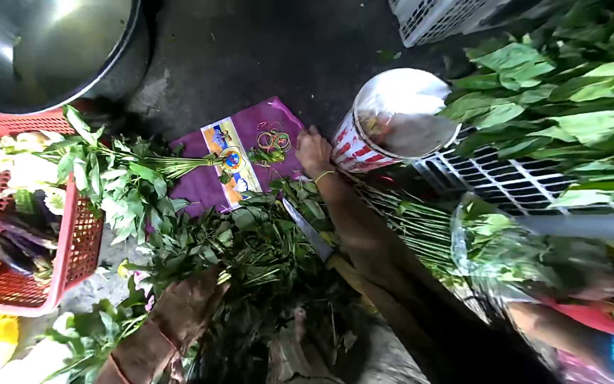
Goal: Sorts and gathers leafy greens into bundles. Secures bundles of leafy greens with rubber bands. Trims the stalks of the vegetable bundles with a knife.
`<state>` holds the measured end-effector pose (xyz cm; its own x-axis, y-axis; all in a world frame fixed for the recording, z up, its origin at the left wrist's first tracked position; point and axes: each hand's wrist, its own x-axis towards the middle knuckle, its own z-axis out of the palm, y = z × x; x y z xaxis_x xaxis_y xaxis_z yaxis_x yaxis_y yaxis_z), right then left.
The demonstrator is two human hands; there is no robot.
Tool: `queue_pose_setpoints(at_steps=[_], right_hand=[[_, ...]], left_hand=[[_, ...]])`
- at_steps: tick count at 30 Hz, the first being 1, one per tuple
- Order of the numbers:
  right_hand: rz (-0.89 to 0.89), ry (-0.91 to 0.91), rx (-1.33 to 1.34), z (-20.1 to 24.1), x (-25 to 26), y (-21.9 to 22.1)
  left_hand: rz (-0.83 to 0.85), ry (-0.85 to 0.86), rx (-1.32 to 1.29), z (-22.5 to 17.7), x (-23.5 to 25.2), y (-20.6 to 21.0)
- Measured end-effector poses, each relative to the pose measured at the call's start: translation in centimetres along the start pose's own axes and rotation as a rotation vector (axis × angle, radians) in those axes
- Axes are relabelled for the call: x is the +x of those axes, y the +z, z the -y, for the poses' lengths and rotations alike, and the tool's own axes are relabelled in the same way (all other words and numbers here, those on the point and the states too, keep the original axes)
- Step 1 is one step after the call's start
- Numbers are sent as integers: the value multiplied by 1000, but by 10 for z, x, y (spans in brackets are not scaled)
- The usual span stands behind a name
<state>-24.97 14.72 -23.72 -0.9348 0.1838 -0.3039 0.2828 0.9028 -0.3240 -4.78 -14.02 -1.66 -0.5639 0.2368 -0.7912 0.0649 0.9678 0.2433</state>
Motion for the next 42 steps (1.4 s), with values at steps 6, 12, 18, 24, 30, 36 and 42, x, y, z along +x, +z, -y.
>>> queue_pose_setpoints(at_steps=[6,12,18,24,30,36,42], right_hand=[[-88,-138,370,-16,-123,-44],[234,-145,1243,-7,-198,-81],[218,-368,1192,45,-263,-155],[124,-560,519,95,-307,-199],[68,-488,574,115,-310,-202],[-212,-577,1166,115,-342,-204],[-604,-905,325,134,-365,-191]], left_hand=[[-37,86,-166,0,-15,-2],[-90,322,-285,-15,-11,-17],[-246,322,3,-42,-18,-32],[-316,406,119,-55,-47,-55],[-575,615,-233,-42,-66,-56],[-612,855,-944,-62,-72,-74],[-544,746,-1201,-75,-56,-84]])
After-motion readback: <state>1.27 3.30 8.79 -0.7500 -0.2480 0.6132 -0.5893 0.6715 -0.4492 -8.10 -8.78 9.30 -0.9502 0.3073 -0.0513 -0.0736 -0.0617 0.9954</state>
